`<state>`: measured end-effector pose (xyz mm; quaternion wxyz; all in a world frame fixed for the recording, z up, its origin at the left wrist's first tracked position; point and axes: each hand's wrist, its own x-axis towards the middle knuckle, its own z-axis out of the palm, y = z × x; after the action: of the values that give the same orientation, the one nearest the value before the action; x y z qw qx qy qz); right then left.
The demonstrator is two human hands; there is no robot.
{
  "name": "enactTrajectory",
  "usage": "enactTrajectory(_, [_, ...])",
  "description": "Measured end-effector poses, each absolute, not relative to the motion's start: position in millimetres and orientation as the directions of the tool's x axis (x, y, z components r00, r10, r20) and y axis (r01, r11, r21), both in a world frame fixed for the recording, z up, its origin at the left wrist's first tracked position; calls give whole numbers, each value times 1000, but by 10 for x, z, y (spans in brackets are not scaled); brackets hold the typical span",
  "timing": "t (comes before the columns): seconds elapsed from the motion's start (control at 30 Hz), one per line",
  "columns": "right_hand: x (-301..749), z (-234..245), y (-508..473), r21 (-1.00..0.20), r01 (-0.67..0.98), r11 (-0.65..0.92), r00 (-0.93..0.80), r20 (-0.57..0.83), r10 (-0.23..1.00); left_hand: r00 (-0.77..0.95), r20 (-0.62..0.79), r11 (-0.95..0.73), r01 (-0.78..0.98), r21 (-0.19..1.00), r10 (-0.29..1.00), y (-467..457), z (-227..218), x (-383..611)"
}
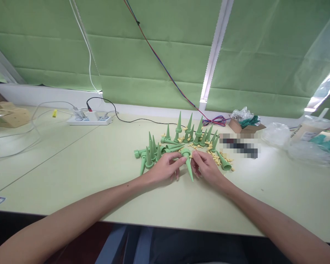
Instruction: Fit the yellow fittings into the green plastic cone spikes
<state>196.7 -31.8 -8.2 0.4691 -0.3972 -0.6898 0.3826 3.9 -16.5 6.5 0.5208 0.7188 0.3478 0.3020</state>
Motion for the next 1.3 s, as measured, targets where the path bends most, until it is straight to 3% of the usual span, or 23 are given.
enactTrajectory(0.2, [1963, -88, -310, -914, 158, 373, -260, 326, 909, 547, 199, -384, 248, 890, 814, -171, 69, 60])
enactTrajectory(0.4, [1960, -76, -320, -920, 159, 359, -272, 308, 911, 514, 371, -578, 330, 746, 773, -144, 10, 43])
enactTrajectory(0.57, [1968, -56, -330, -913, 165, 374, -282, 319, 905, 560, 446, -680, 321, 660, 698, -171, 34, 28])
enactTrajectory(0.73, [1979, -64, -324, -909, 164, 383, -302, 323, 897, 585, 587, -818, 281, 501, 560, -149, 2, 17])
enactTrajectory(0.87, [1966, -68, -324, -907, 152, 392, -287, 339, 896, 590, 607, -844, 310, 438, 532, -131, -17, 13])
enactTrajectory(1.07, [1938, -81, -335, -883, 135, 449, -210, 417, 884, 528, 585, -786, 356, 505, 615, -142, -1, 39])
enactTrajectory(1.3, [1942, -91, -319, -866, 145, 479, -166, 456, 874, 442, 347, -506, 316, 803, 827, -195, 86, 61])
